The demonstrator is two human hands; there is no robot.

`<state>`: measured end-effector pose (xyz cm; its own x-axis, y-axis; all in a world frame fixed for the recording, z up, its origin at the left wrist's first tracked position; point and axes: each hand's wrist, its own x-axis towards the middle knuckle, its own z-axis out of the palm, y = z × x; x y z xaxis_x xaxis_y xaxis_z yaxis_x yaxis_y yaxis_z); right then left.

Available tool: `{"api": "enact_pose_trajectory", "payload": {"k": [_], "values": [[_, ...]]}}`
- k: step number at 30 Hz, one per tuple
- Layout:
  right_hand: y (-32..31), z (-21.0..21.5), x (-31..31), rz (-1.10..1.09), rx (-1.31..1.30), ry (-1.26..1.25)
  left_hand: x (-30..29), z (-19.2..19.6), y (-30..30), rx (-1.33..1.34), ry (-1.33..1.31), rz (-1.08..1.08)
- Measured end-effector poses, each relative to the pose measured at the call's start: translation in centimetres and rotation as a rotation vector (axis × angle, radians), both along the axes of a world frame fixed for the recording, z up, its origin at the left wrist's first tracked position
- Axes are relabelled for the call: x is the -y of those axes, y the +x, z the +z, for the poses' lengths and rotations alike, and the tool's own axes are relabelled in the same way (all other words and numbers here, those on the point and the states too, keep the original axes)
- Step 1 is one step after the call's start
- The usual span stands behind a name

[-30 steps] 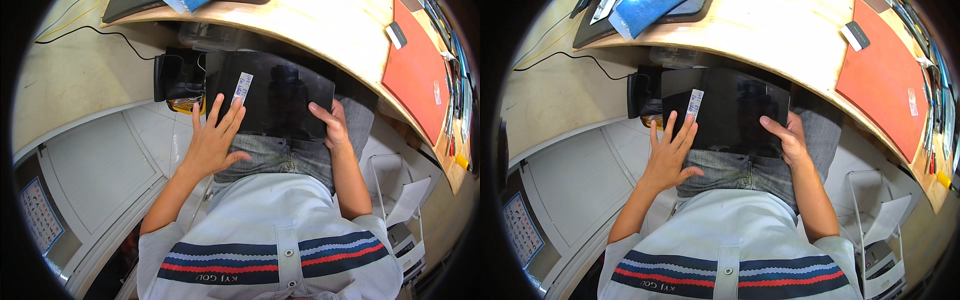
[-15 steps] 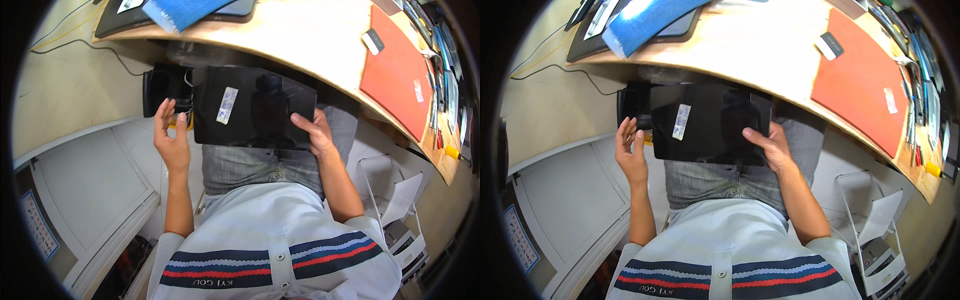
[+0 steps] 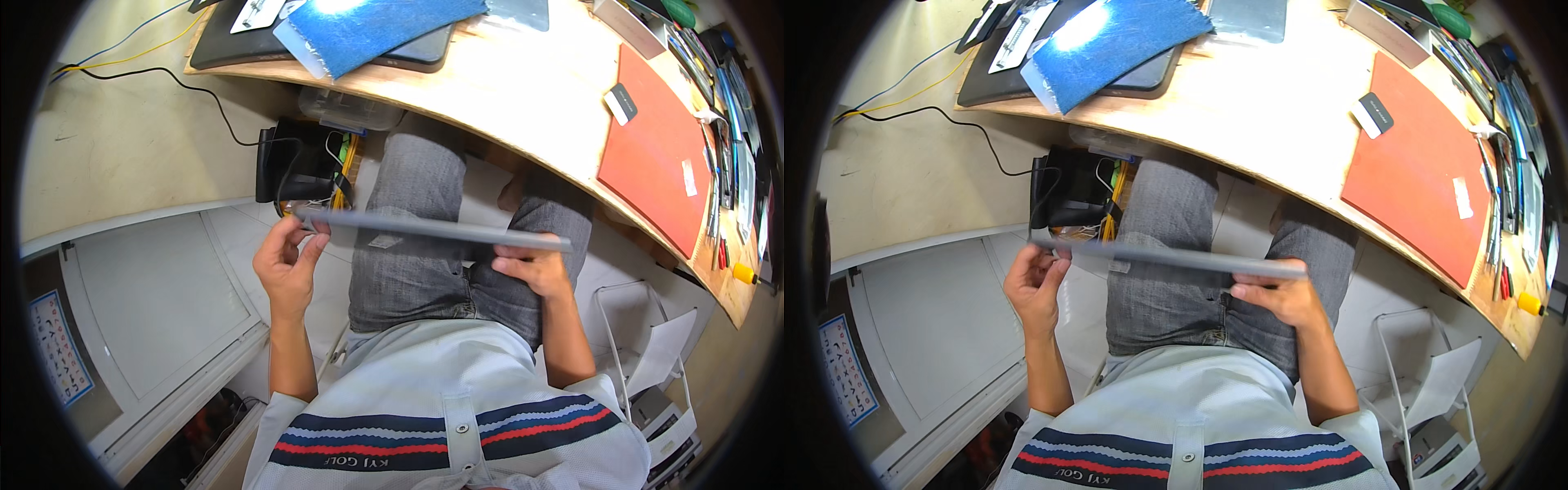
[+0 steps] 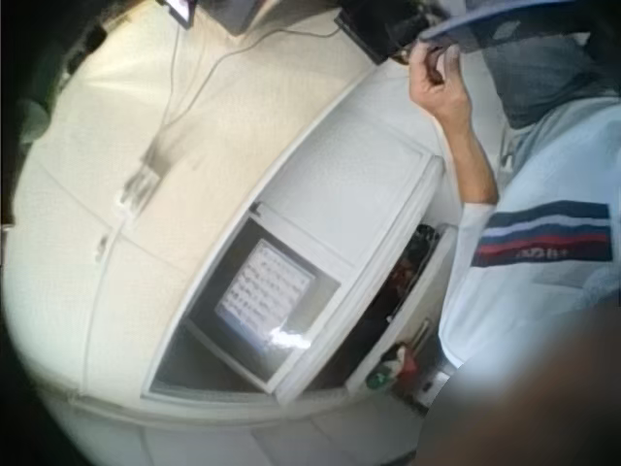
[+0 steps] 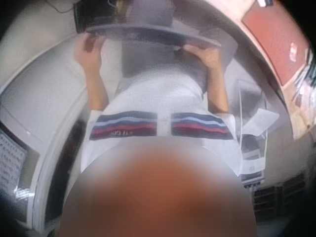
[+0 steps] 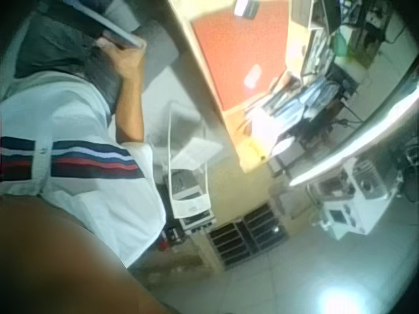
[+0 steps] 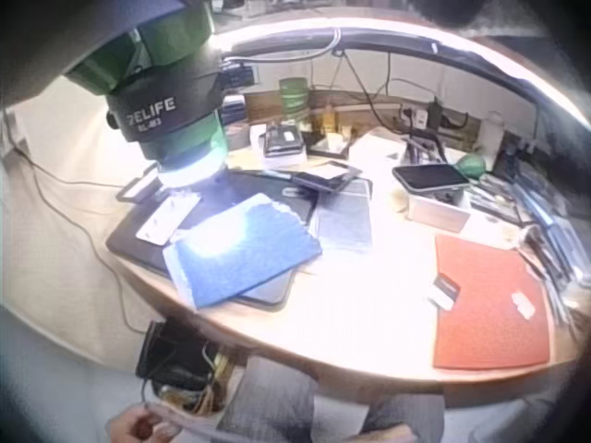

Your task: The person uses a prying tool to open a tablet, removes the back cover, and inspects the internal components. They then reassemble the tablet and connect a charging cable to test it.

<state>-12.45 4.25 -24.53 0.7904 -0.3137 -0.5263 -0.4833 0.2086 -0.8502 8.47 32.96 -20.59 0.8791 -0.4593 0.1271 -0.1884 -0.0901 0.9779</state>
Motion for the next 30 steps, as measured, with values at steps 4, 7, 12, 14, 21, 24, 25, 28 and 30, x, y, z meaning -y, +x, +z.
{"api": "enact_pose_trajectory", "payload": {"k": [4, 7, 12, 14, 21, 24, 25, 28, 30], "values": [[-0.4, 2.4, 2.0, 0.211, 0.685, -0.558, 0.5, 0.4, -1.0, 0.164, -0.218, -0.199], [-1.3, 3.3, 3.1, 0.198, 0.59, -0.837, 1.7, -0.5, -1.7, 0.171, -0.202, -0.23], [-2.6, 2.6, 2.7, 0.146, 0.524, -0.932, 2.8, -2.1, -2.9, 0.064, -0.198, -0.192], [-2.9, 2.3, 2.2, 0.123, 0.516, -0.919, 2.8, -2.2, -3.0, 0.056, -0.206, -0.204], [-3.4, 3.5, 1.9, 0.047, 0.601, -0.643, 3.3, 0.4, -2.9, 0.012, -0.15, -0.153], [-4.3, 4.2, 1.5, -0.099, 0.418, -0.327, 3.7, 1.6, -2.0, -0.23, -0.021, -0.034], [-4.2, 3.9, 1.7, -0.146, 0.395, -0.287, 4.1, 1.6, -1.5, -0.201, 0.108, -0.041], [-3.7, 2.4, 1.9, -0.218, 0.253, -0.039, 5.2, 0.8, -0.9, -0.376, 0.322, -0.134], [-3.4, 1.4, 2.1, -0.299, 0.182, 0.091, 5.8, 0.1, -1.1, -0.333, 0.366, -0.2]]}}
